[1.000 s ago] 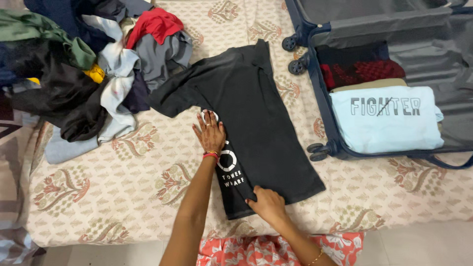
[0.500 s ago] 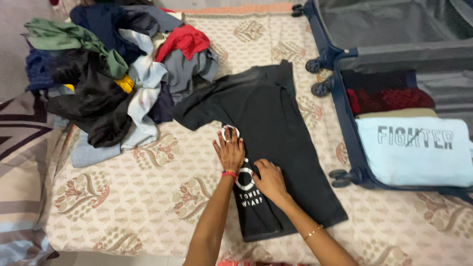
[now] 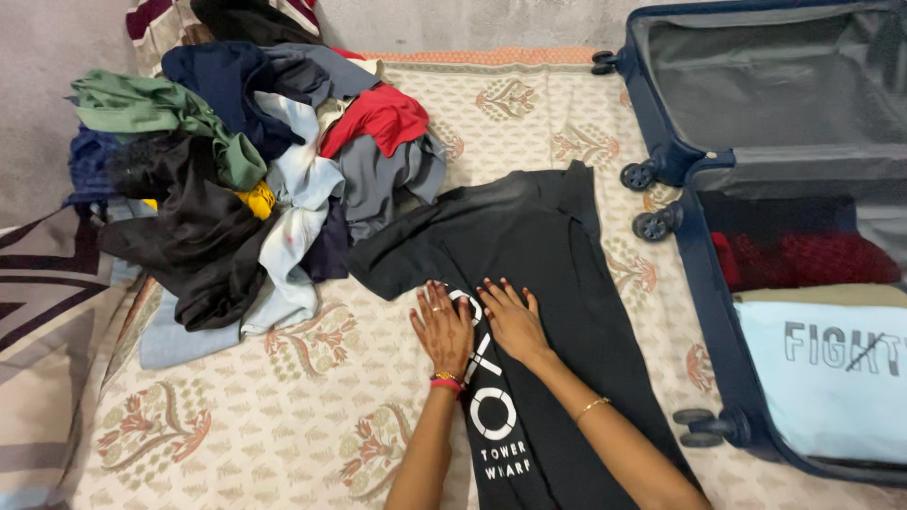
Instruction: The person folds a light blue long-sleeved shirt on a bed and places it into an open suitcase, then picks up a black shirt from a pile of clothes, spreads it out, folds it into a small square, and places it into the suitcase.
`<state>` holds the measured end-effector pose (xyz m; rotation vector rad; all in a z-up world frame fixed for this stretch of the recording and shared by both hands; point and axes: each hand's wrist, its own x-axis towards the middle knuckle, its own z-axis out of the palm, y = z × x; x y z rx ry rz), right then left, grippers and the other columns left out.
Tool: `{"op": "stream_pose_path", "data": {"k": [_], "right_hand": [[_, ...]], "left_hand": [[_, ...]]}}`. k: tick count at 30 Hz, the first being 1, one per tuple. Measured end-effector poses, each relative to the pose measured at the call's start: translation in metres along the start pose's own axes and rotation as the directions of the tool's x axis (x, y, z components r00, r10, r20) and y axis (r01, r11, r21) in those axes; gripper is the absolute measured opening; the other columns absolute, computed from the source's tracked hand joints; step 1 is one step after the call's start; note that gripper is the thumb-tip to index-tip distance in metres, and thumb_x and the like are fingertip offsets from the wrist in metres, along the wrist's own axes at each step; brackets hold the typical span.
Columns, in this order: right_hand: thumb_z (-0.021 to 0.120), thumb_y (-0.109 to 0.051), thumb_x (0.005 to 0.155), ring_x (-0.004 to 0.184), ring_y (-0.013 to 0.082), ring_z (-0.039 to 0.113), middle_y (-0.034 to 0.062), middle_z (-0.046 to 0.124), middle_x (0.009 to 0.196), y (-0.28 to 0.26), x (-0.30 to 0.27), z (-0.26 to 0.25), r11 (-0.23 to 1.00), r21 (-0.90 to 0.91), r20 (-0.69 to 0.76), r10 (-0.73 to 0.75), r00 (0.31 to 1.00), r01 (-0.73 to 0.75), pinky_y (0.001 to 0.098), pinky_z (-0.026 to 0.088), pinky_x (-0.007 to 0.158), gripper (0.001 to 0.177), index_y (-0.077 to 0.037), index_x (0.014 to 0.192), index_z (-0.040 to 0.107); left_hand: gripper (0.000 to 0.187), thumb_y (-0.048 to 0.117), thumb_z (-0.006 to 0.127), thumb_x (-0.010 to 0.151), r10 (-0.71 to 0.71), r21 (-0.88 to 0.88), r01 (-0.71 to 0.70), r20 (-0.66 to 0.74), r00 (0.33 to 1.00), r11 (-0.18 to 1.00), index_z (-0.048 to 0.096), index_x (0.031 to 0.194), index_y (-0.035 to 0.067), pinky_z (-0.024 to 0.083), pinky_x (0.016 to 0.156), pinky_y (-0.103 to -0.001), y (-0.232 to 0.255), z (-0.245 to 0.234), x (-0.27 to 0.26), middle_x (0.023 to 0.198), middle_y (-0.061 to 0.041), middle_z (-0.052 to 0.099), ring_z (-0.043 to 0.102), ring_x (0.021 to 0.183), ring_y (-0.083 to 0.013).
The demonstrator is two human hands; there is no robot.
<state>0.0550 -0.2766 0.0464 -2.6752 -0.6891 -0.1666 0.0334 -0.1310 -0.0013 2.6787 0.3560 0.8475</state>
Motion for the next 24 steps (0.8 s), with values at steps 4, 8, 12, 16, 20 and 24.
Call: {"op": "stream_pose_path", "data": {"k": [4,8,12,16,20,24], "right_hand": [[0.047,-0.026,0.102,0.150,0.0259,0.032,0.0014,0.042,0.160,0.007,0.031,0.001,1.000,-0.017,0.036,0.007,0.999,-0.006,0.0589,0.021,0.117,0.047,-0.018,0.148,0.051],[0.046,-0.029,0.102,0.148,0.0268,0.035,0.0028,0.042,0.160,0.007,0.045,0.000,0.997,-0.053,-0.037,-0.054,0.998,0.052,0.0567,0.022,0.117,0.049,-0.016,0.149,0.051],[0.044,-0.031,0.102,0.147,0.0257,0.037,0.0020,0.044,0.158,0.004,0.045,-0.003,0.996,-0.080,-0.056,-0.041,0.998,0.036,0.0545,0.022,0.117,0.049,-0.016,0.148,0.052],[0.044,-0.031,0.103,0.146,0.0261,0.039,0.0022,0.046,0.158,0.003,0.042,-0.003,0.997,-0.059,-0.083,-0.053,0.995,0.048,0.0537,0.024,0.118,0.048,-0.015,0.147,0.054],[0.046,-0.029,0.103,0.145,0.0263,0.040,0.0030,0.048,0.156,0.004,0.044,-0.006,0.996,-0.045,-0.145,-0.079,0.986,0.073,0.0528,0.024,0.117,0.047,-0.013,0.145,0.056],[0.056,-0.024,0.095,0.139,0.0264,0.044,0.0042,0.055,0.149,0.003,0.050,-0.012,0.998,-0.002,-0.131,-0.065,0.989,0.065,0.0512,0.028,0.111,0.044,-0.011,0.137,0.062]], "left_hand": [[0.062,0.049,0.047,0.104,0.015,0.096,-0.013,-0.018,1.000,0.995,0.061,0.136,-0.003,0.024,0.120,-0.057,-0.025,0.017,0.033,0.146,-0.019,0.057,0.039,0.147,-0.0343],[0.064,0.053,0.046,0.104,0.027,0.088,-0.018,-0.103,0.994,0.996,0.065,0.129,-0.003,0.029,0.116,-0.056,-0.039,0.036,0.062,0.143,-0.023,0.059,0.045,0.141,-0.0380],[0.059,0.058,0.047,0.105,-0.195,-0.027,0.223,0.386,0.902,0.975,0.072,0.125,0.009,0.042,0.107,-0.048,-0.062,0.064,0.116,0.123,-0.023,0.066,0.057,0.123,-0.0377],[0.044,0.030,0.072,0.087,-0.274,-0.907,0.405,0.365,0.890,0.110,0.065,0.124,0.007,0.044,0.099,-0.036,-0.085,0.094,0.151,0.125,-0.005,0.066,0.060,0.114,-0.0234],[0.035,0.021,0.070,0.096,-0.258,-0.932,0.357,0.362,0.896,-0.064,0.074,0.116,-0.008,0.047,0.102,-0.036,-0.102,0.121,0.161,0.116,-0.011,0.072,0.065,0.110,-0.0226],[0.040,0.014,0.074,0.087,-0.301,-0.947,0.320,0.307,0.903,-0.009,0.065,0.124,0.000,0.047,0.102,-0.033,-0.088,0.113,0.150,0.121,-0.006,0.069,0.064,0.111,-0.0187]]}}
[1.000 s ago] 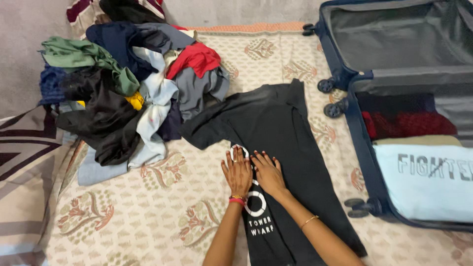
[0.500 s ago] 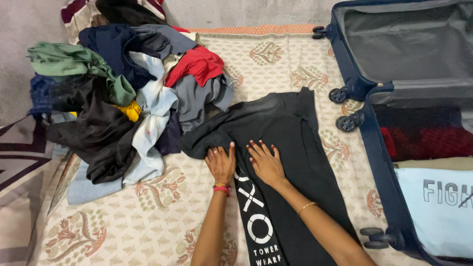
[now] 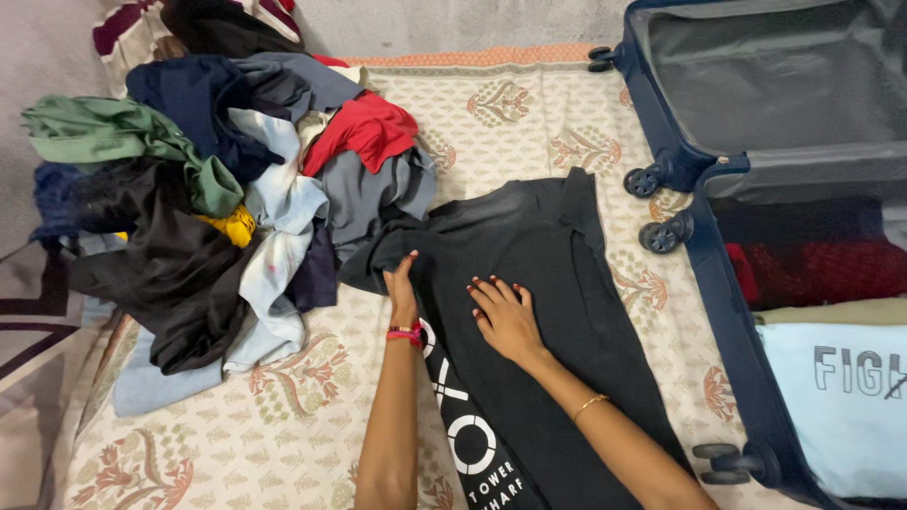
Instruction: The person folds a light blue long-sleeved shirt on a bed and places it into an open suitcase, then picks up a black shirt from a pile of clothes, spreads it out, folds it into a small square, and places it into the suitcase.
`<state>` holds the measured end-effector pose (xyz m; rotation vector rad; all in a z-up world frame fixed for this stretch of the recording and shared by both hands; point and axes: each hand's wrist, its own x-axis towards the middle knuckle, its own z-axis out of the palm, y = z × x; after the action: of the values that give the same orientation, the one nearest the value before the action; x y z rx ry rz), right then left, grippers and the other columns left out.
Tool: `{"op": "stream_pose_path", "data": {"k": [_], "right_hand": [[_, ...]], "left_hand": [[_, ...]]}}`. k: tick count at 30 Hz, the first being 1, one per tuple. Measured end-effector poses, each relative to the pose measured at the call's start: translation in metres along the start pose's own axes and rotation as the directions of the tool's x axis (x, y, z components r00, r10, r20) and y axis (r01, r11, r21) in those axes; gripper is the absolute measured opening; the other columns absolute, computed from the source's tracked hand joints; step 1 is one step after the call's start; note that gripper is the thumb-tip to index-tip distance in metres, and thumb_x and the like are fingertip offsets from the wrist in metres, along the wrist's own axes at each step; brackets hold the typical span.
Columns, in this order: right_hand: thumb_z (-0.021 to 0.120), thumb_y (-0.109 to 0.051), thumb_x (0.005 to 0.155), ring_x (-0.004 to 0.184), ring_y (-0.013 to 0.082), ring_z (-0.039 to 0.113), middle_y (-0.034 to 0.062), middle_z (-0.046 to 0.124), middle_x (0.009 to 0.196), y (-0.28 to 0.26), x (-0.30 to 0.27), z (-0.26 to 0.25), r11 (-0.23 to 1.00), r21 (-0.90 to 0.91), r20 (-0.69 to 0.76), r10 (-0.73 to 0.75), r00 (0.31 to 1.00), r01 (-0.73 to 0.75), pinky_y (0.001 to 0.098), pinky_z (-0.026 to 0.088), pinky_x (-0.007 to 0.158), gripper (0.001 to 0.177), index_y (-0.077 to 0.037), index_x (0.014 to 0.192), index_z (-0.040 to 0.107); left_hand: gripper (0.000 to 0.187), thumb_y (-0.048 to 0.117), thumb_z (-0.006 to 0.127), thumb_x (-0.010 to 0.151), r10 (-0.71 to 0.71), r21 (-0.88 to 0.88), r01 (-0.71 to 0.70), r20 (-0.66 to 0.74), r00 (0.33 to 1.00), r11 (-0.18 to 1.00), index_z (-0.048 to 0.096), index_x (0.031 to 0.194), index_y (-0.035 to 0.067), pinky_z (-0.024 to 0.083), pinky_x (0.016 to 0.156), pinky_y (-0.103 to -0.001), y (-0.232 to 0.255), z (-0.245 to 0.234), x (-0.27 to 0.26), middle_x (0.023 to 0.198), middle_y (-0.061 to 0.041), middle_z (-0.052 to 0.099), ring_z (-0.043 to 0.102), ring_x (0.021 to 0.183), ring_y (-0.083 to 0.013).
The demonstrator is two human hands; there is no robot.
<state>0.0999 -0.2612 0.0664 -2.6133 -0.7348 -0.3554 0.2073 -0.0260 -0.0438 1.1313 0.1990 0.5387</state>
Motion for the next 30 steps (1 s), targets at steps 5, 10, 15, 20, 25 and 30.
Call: {"op": "stream_pose_path", "data": {"k": [5,10,15,20,25,30], "right_hand": [[0.059,-0.019,0.096,0.131,0.0240,0.053,0.0065,0.062,0.136,0.020,0.052,0.010,0.986,0.162,0.000,0.039,0.999,-0.038,0.0448,0.037,0.105,0.038,-0.009,0.131,0.065],[0.060,-0.011,0.088,0.131,0.0295,0.052,0.0116,0.062,0.137,0.049,0.131,0.049,0.967,0.198,-0.142,-0.133,0.981,0.159,0.0460,0.039,0.103,0.038,-0.006,0.125,0.068],[0.062,-0.008,0.089,0.123,0.0323,0.060,0.0090,0.065,0.134,0.073,0.197,0.074,0.970,0.227,-0.147,-0.057,0.987,0.090,0.0442,0.049,0.103,0.036,-0.010,0.124,0.069],[0.076,-0.017,0.080,0.114,0.0349,0.060,0.0125,0.061,0.121,0.085,0.234,0.078,0.969,0.233,0.159,-0.123,0.980,0.084,0.0434,0.051,0.093,0.035,-0.009,0.114,0.070],[0.073,-0.012,0.077,0.112,0.0340,0.061,0.0119,0.061,0.118,0.096,0.248,0.105,0.978,0.196,0.202,-0.110,0.973,0.070,0.0436,0.051,0.091,0.031,-0.012,0.109,0.075],[0.068,-0.011,0.083,0.105,0.0386,0.064,0.0157,0.061,0.117,0.093,0.259,0.092,0.967,0.224,0.125,0.095,0.988,-0.121,0.0471,0.052,0.088,0.017,-0.011,0.098,0.077]], "left_hand": [[0.036,0.020,0.069,0.094,-0.036,0.066,0.033,0.045,0.998,0.997,0.068,0.123,-0.002,0.051,0.101,-0.032,0.025,0.006,-0.006,0.119,-0.008,0.071,0.067,0.109,-0.0181],[0.033,0.025,0.066,0.100,0.025,0.157,-0.035,0.068,0.997,0.987,0.067,0.120,-0.002,0.051,0.097,-0.033,0.047,0.011,-0.021,0.115,-0.009,0.070,0.065,0.105,-0.0196],[0.032,0.023,0.066,0.099,0.077,0.330,-0.108,0.105,0.991,0.938,0.068,0.118,-0.002,0.049,0.098,-0.033,0.070,0.021,-0.037,0.115,-0.010,0.070,0.064,0.106,-0.0214],[0.032,0.023,0.066,0.098,0.083,0.375,-0.122,0.118,0.989,0.919,0.067,0.118,-0.002,0.048,0.099,-0.033,0.084,0.027,-0.042,0.114,-0.010,0.070,0.065,0.107,-0.0218],[0.032,0.022,0.068,0.096,0.045,0.395,-0.031,-0.025,0.999,0.918,0.064,0.118,-0.001,0.047,0.097,-0.032,0.073,0.021,-0.044,0.115,-0.009,0.068,0.062,0.107,-0.0211],[0.029,0.021,0.068,0.096,0.042,0.225,-0.029,-0.051,0.998,0.974,0.068,0.114,-0.002,0.047,0.096,-0.032,0.059,0.009,-0.040,0.112,-0.008,0.069,0.061,0.104,-0.0203]]}}
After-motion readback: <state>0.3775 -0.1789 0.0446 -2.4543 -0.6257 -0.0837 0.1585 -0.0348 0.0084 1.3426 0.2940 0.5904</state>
